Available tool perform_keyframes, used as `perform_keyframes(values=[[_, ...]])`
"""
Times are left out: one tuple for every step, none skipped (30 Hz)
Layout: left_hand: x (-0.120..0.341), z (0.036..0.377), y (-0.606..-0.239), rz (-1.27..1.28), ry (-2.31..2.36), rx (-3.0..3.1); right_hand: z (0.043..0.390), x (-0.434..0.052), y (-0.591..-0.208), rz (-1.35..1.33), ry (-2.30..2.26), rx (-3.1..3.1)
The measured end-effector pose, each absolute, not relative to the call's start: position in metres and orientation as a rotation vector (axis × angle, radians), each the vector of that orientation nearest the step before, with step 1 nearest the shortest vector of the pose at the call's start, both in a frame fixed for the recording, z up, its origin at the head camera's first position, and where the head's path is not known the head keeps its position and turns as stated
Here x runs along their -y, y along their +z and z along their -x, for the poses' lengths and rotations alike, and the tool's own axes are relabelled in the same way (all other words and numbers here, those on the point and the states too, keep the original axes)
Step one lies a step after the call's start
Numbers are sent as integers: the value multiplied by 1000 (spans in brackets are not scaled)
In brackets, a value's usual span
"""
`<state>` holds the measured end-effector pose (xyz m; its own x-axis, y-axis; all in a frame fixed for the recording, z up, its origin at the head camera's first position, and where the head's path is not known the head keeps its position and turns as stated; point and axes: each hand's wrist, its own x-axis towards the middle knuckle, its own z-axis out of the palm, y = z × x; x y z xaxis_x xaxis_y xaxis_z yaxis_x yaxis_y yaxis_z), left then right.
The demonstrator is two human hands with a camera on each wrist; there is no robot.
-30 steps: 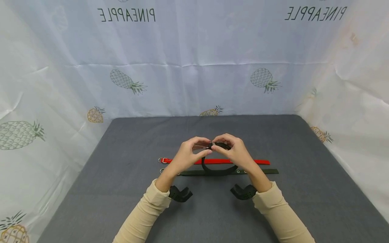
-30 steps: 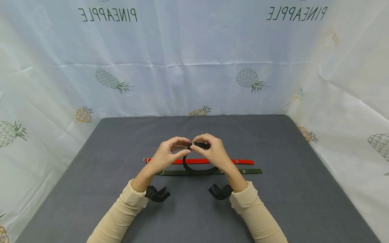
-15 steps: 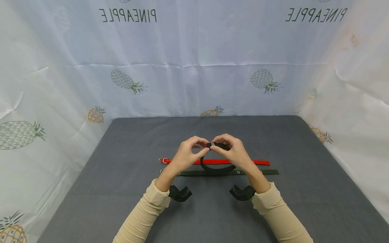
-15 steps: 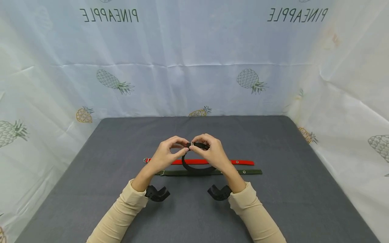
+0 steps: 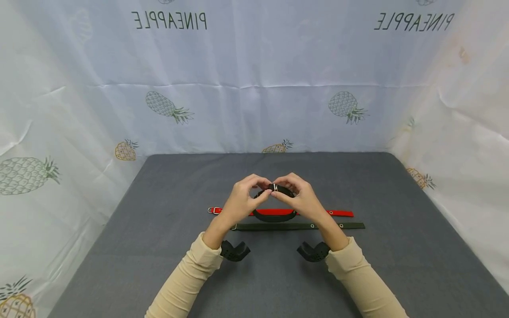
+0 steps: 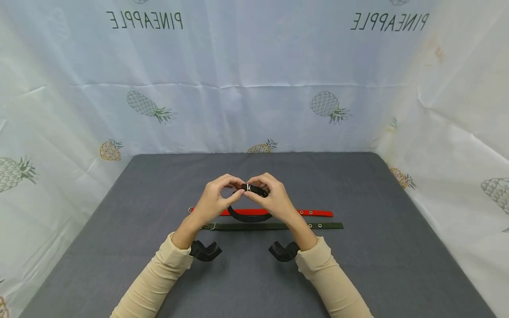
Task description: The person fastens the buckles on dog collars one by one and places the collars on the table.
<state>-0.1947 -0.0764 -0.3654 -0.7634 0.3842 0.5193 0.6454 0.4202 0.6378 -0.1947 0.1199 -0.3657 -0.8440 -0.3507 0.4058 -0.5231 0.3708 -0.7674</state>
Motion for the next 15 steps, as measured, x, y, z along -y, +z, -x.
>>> perform_keyframes(values=[[77, 195, -365, 900, -1251, 2376, 195, -120, -366, -789, 1474, 2449], [77, 195, -365, 902, -1242, 2372, 195, -119, -366, -793, 1477, 2446], [78, 195, -366, 907, -1231, 2364, 195, -118, -366, -799, 1482, 2443], [78, 195, -366, 914, -1223, 2354, 195, -118, -366, -806, 1486, 2440], [79, 195, -366, 920, -1218, 2346, 195, -117, -367, -813, 1486, 2438], [79, 195, -366, 925, -1217, 2337, 195, -117, -367, -820, 1485, 2436], [80, 195, -366, 932, -1216, 2328, 195, -116, -367, -825, 1488, 2435], [80, 195, -367, 938, -1221, 2319, 195, -116, -368, -828, 1492, 2435], [81, 196, -367, 946, -1227, 2310, 196, -115, -368, -827, 1494, 2435], [81, 196, -367, 953, -1233, 2300, 196, -115, -368, -826, 1492, 2435], [81, 196, -367, 956, -1240, 2293, 196, -115, -368, -825, 1491, 2436], [82, 196, -367, 960, -1246, 2285, 196, -115, -368, -825, 1489, 2436], [82, 196, -367, 962, -1252, 2278, 197, -115, -368, -827, 1487, 2436], [82, 196, -367, 961, -1258, 2275, 197, -115, -368, -829, 1483, 2437], [82, 196, -367, 960, -1263, 2273, 197, -115, -367, -830, 1481, 2439]])
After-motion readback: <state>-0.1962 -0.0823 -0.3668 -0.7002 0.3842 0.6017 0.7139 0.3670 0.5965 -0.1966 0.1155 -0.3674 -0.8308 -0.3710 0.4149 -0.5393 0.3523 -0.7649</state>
